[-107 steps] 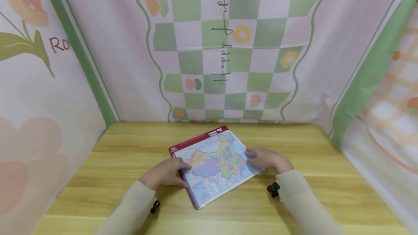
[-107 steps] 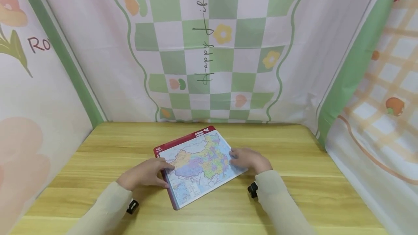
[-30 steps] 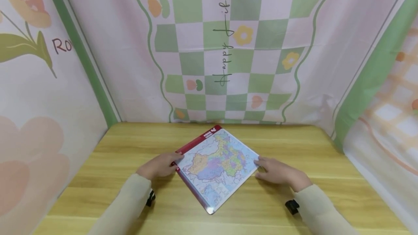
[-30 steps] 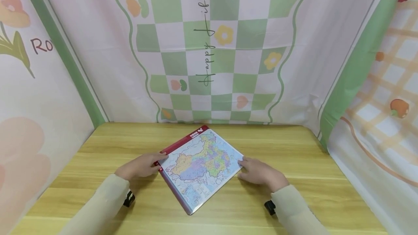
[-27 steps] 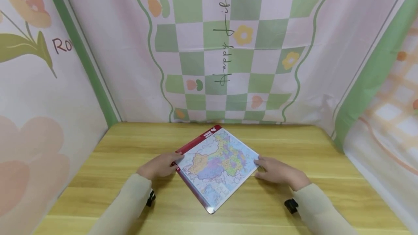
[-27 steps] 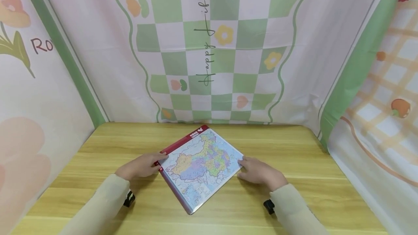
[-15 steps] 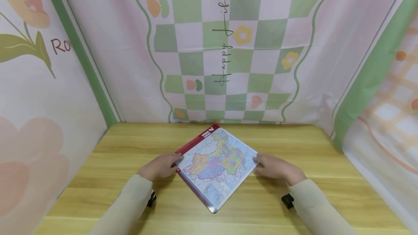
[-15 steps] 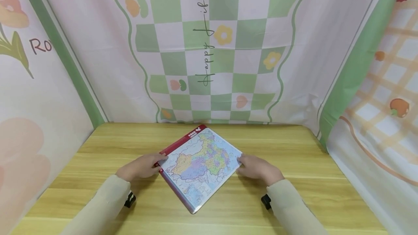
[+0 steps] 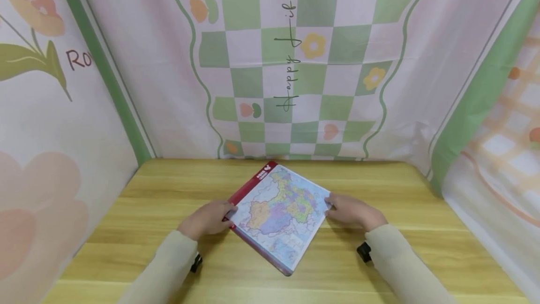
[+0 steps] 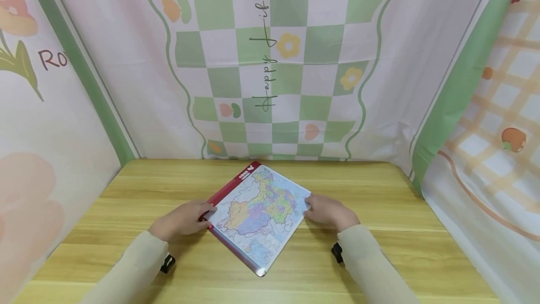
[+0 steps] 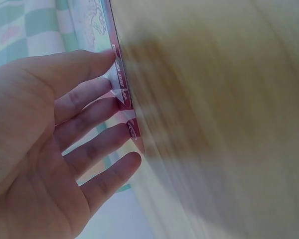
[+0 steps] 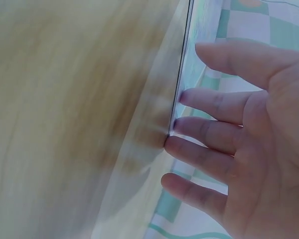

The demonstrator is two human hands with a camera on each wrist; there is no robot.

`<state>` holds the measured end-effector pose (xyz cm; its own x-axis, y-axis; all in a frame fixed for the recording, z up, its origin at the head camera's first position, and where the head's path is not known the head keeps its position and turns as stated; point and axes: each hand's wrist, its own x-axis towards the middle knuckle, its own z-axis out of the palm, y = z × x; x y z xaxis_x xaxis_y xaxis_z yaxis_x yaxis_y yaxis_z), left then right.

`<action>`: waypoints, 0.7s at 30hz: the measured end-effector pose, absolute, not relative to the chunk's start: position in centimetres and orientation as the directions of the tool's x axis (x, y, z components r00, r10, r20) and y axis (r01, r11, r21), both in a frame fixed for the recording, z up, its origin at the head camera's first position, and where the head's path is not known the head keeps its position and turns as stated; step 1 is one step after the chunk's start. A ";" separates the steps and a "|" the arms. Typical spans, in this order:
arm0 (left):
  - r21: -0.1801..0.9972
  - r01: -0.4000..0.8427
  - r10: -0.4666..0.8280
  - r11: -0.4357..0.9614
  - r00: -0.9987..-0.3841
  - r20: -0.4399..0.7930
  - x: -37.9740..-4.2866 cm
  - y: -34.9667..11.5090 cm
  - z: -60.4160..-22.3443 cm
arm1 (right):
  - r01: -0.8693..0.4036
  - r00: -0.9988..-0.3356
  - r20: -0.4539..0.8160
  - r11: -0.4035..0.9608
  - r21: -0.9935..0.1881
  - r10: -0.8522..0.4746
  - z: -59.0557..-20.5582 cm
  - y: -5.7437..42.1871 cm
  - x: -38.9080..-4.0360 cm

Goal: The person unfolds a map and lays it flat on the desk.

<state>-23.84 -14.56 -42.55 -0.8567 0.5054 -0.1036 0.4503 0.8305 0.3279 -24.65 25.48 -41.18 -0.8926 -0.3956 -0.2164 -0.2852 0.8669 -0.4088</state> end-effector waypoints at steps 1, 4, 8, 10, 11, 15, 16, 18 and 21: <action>0.324 0.460 0.512 0.827 -0.854 -0.096 -23.8 -14.6 -42.6 | -0.289 -0.892 -0.216 0.869 -0.402 -0.396 -41.2 25.4 -24.8; 0.319 0.481 0.528 0.817 -0.846 -0.076 -23.7 -14.6 -42.7 | -0.286 -0.893 -0.220 0.874 -0.393 -0.391 -41.2 25.3 -25.0; 0.331 0.495 0.541 0.804 -0.839 -0.058 -23.5 -14.7 -42.8 | -0.293 -0.894 -0.217 0.879 -0.376 -0.391 -41.4 25.1 -25.4; 0.335 0.498 0.543 0.800 -0.838 -0.053 -23.5 -14.7 -42.8 | -0.297 -0.895 -0.215 0.882 -0.365 -0.390 -41.4 25.1 -25.7; 0.339 0.500 0.546 0.797 -0.837 -0.048 -23.5 -14.7 -42.9 | -0.300 -0.895 -0.214 0.884 -0.358 -0.391 -41.4 25.1 -25.8; 0.347 0.505 0.550 0.791 -0.834 -0.040 -23.5 -14.7 -42.9 | -0.289 -0.898 -0.222 0.891 -0.351 -0.379 -41.3 25.1 -26.3; 0.349 0.505 0.551 0.789 -0.834 -0.039 -23.5 -14.7 -42.9 | -0.298 -0.897 -0.219 0.891 -0.342 -0.384 -41.3 25.1 -26.5; 0.348 0.507 0.552 0.789 -0.833 -0.039 -23.5 -14.6 -42.9 | -0.305 -0.896 -0.216 0.891 -0.338 -0.388 -41.3 25.1 -26.8; 0.341 0.518 0.562 0.784 -0.827 -0.035 -23.5 -14.5 -43.0 | -0.318 -0.892 -0.213 0.887 -0.334 -0.400 -41.3 24.9 -27.2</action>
<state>-23.47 -14.46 -42.97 -0.8267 0.5616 -0.0348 0.5183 0.7842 0.3412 -27.24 24.94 -41.27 -0.8916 -0.3995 -0.2132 -0.3176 0.8873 -0.3344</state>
